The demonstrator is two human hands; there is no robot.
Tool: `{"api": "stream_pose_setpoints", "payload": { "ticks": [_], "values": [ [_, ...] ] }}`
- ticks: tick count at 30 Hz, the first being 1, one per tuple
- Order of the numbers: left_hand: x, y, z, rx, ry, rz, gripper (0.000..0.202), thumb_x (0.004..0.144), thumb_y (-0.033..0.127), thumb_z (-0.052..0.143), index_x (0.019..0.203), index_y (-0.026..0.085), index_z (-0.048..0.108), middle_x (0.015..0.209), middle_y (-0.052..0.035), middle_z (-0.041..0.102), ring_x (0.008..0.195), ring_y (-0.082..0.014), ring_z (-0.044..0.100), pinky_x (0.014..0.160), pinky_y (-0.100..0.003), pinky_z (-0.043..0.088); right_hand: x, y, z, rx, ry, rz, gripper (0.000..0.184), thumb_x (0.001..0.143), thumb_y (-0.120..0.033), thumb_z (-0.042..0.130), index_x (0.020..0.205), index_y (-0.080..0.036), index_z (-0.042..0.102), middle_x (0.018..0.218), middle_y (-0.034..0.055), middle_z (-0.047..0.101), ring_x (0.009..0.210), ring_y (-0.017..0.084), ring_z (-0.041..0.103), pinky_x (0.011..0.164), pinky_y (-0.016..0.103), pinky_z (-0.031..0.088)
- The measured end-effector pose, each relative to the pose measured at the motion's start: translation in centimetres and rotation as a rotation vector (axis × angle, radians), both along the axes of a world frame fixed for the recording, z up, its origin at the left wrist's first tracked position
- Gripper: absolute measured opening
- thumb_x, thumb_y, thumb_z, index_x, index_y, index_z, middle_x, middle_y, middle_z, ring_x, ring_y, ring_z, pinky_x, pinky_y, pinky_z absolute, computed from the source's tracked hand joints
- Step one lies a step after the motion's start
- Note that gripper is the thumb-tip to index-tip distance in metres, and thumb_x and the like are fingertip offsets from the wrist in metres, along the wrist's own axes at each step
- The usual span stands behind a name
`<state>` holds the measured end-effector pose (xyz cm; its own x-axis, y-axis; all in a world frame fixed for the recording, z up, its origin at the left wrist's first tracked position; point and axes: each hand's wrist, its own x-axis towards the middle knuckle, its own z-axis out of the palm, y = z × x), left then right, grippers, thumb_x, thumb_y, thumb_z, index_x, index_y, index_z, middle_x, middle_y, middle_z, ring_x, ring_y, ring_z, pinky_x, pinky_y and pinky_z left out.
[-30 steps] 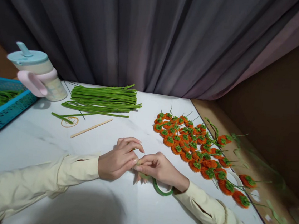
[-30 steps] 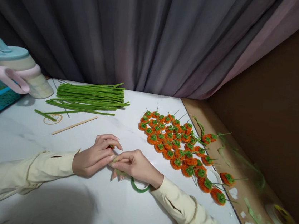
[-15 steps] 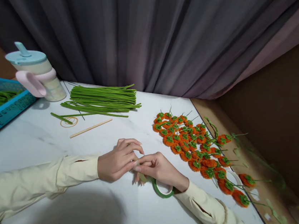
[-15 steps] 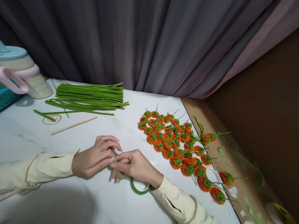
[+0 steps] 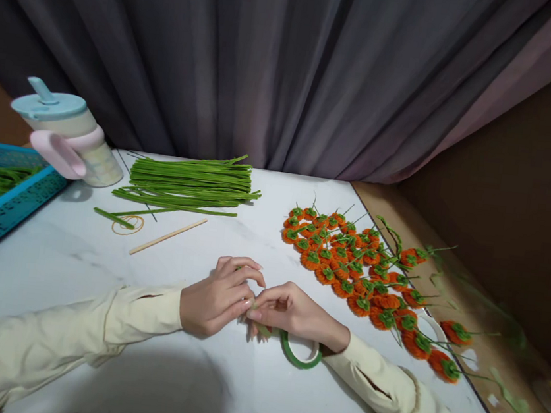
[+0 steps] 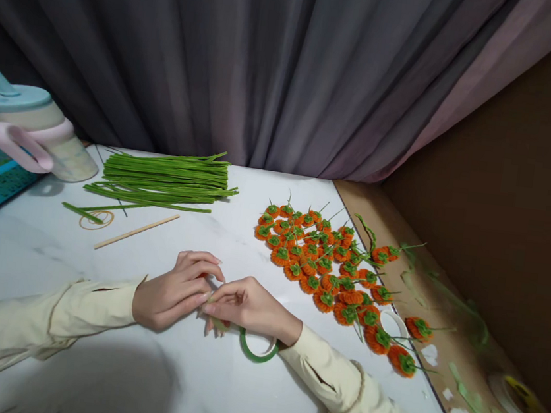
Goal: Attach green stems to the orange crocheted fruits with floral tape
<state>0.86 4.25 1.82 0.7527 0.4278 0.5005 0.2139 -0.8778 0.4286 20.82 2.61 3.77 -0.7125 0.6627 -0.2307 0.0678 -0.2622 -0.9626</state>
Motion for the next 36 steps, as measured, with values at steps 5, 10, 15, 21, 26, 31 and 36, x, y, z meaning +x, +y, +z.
{"api": "stream_pose_setpoints", "payload": {
  "ticks": [5,10,15,21,26,31,36],
  "values": [
    [0.0,-0.1,0.2,0.005,-0.01,0.008,0.013,0.087,0.012,0.038,0.086,0.015,0.051,0.108,-0.011,0.056,0.115,-0.0272,0.04,0.09,-0.042,0.029,-0.2,-0.1,0.1,-0.005,-0.017,-0.006,0.039,0.077,-0.048,0.066,0.074,-0.009,0.065,0.063,0.0056,0.064,0.051,0.009,0.055,0.05,0.021,0.043],
    [0.3,-0.4,0.3,0.048,-0.003,0.042,0.014,0.087,0.01,0.039,0.084,0.015,0.053,0.106,-0.0109,0.059,0.113,-0.0261,0.043,0.088,-0.041,0.031,-0.2,0.1,0.0,-0.017,-0.005,-0.016,0.037,0.077,-0.045,0.066,0.072,-0.009,0.066,0.061,0.0051,0.064,0.051,0.009,0.055,0.05,0.021,0.043],
    [0.4,-0.3,0.3,0.149,0.002,0.091,0.015,0.087,0.008,0.041,0.083,0.015,0.054,0.101,-0.0088,0.064,0.108,-0.0243,0.048,0.084,-0.04,0.03,-0.1,-0.2,0.0,-0.055,-0.035,-0.073,0.035,0.076,-0.041,0.068,0.067,-0.007,0.068,0.058,0.0063,0.064,0.046,0.009,0.051,0.047,0.021,0.041],
    [0.1,0.4,0.3,0.039,-0.082,0.197,0.016,0.089,0.011,0.04,0.081,0.016,0.053,0.095,-0.0078,0.063,0.11,-0.0247,0.046,0.089,-0.042,0.031,-0.5,-0.7,0.1,-0.053,-0.034,-0.04,0.039,0.075,-0.047,0.067,0.073,-0.008,0.068,0.059,0.0061,0.065,0.045,0.008,0.051,0.047,0.02,0.041],
    [-0.1,0.5,0.3,0.002,-0.105,0.164,0.017,0.09,0.013,0.039,0.082,0.016,0.054,0.095,-0.0078,0.063,0.109,-0.0246,0.045,0.09,-0.042,0.031,-0.5,-0.5,-0.2,-0.06,-0.018,-0.064,0.043,0.075,-0.05,0.066,0.08,-0.008,0.069,0.062,0.0066,0.065,0.048,0.009,0.054,0.053,0.022,0.046],
    [-0.4,0.5,0.4,-0.011,-0.086,0.134,0.017,0.09,0.015,0.038,0.087,0.016,0.055,0.097,-0.009,0.061,0.112,-0.026,0.042,0.09,-0.043,0.031,-0.5,-0.5,-0.3,-0.088,0.01,-0.078,0.045,0.073,-0.049,0.069,0.09,-0.009,0.069,0.061,0.0046,0.065,0.049,0.01,0.056,0.052,0.022,0.046],
    [-0.7,0.5,0.4,-0.002,-0.057,0.134,0.019,0.088,0.013,0.034,0.092,0.016,0.052,0.103,-0.0105,0.059,0.116,-0.0275,0.038,0.093,-0.046,0.028,-0.5,-0.5,-0.6,-0.112,0.022,-0.073,0.053,0.072,-0.046,0.071,0.11,-0.011,0.06,0.058,0.0008,0.063,0.051,0.011,0.058,0.056,0.025,0.049]
  ]
}}
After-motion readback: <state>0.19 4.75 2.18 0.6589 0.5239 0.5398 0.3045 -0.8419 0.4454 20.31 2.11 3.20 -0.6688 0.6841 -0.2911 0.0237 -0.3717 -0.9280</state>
